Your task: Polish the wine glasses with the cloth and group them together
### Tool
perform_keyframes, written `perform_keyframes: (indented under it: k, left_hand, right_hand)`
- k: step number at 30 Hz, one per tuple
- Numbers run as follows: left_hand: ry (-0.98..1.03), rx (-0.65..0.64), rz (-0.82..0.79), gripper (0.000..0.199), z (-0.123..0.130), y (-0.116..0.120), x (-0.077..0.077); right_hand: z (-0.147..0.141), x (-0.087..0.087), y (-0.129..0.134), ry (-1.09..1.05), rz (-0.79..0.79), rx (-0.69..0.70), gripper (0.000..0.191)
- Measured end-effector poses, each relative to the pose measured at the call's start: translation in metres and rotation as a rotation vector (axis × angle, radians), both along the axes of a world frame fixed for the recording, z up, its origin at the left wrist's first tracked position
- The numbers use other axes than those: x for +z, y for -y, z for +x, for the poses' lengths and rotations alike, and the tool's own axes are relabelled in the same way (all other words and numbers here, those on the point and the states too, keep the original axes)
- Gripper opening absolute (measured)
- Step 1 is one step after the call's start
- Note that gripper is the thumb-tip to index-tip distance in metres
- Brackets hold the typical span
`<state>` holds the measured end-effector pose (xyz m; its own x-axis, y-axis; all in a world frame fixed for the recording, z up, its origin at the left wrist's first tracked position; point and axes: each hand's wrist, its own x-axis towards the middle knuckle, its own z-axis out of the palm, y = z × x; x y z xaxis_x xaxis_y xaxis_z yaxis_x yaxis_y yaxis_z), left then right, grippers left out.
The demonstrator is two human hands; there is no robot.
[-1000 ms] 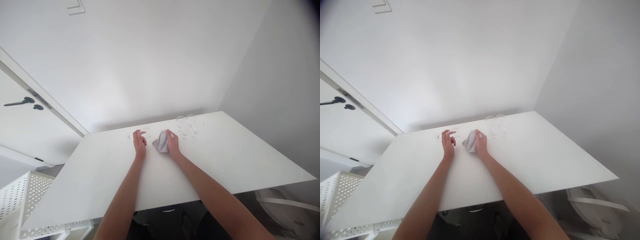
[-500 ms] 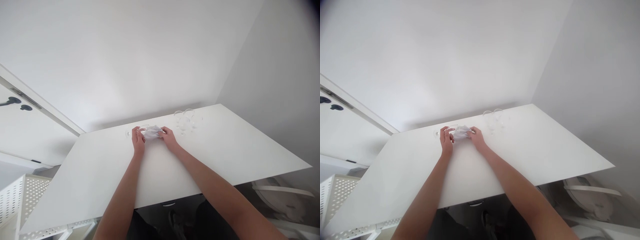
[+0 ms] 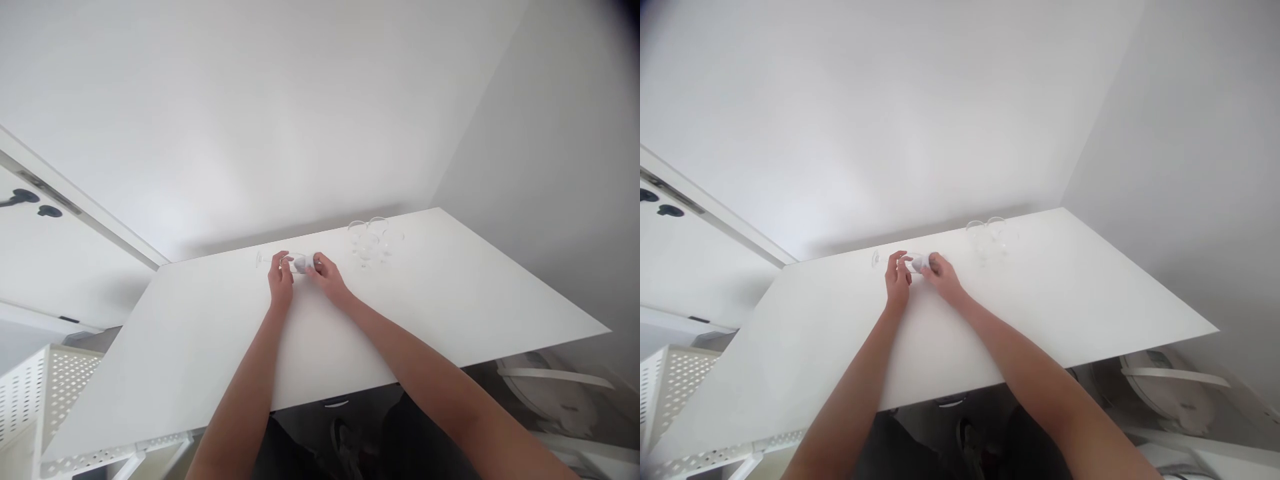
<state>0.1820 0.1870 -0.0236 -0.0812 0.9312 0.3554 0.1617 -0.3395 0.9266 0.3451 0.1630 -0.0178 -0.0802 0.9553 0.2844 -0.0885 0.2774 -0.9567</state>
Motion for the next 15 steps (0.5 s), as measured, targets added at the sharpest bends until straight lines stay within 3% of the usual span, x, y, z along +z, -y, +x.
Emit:
perform_keyframes:
  k: [1, 3, 5, 8, 10, 15]
  left_hand:
    - [0.012, -0.023, -0.013, 0.041, 0.000, 0.000, -0.001]
    - [0.041, -0.071, -0.030, 0.047, 0.001, 0.000, -0.001]
    - [0.058, -0.098, -0.014, 0.050, 0.003, 0.001, -0.001]
    - [0.084, -0.119, 0.012, 0.050, 0.005, 0.003, 0.001]
    - [0.103, -0.140, -0.009, 0.050, 0.006, 0.004, 0.002]
    - [0.158, -0.204, -0.059, 0.047, 0.007, 0.006, 0.004]
  right_hand:
    - [-0.001, 0.001, 0.002, -0.025, 0.013, 0.125, 0.031]
    - [-0.002, 0.001, 0.007, -0.014, 0.047, 0.282, 0.058]
    - [-0.005, 0.001, 0.011, 0.083, 0.094, 0.314, 0.080]
    - [-0.011, 0.000, 0.014, 0.147, 0.090, 0.251, 0.078]
    - [-0.014, 0.002, 0.013, 0.028, 0.009, 0.234, 0.082]
    - [-0.005, 0.010, 0.007, -0.415, -0.236, 0.310, 0.115]
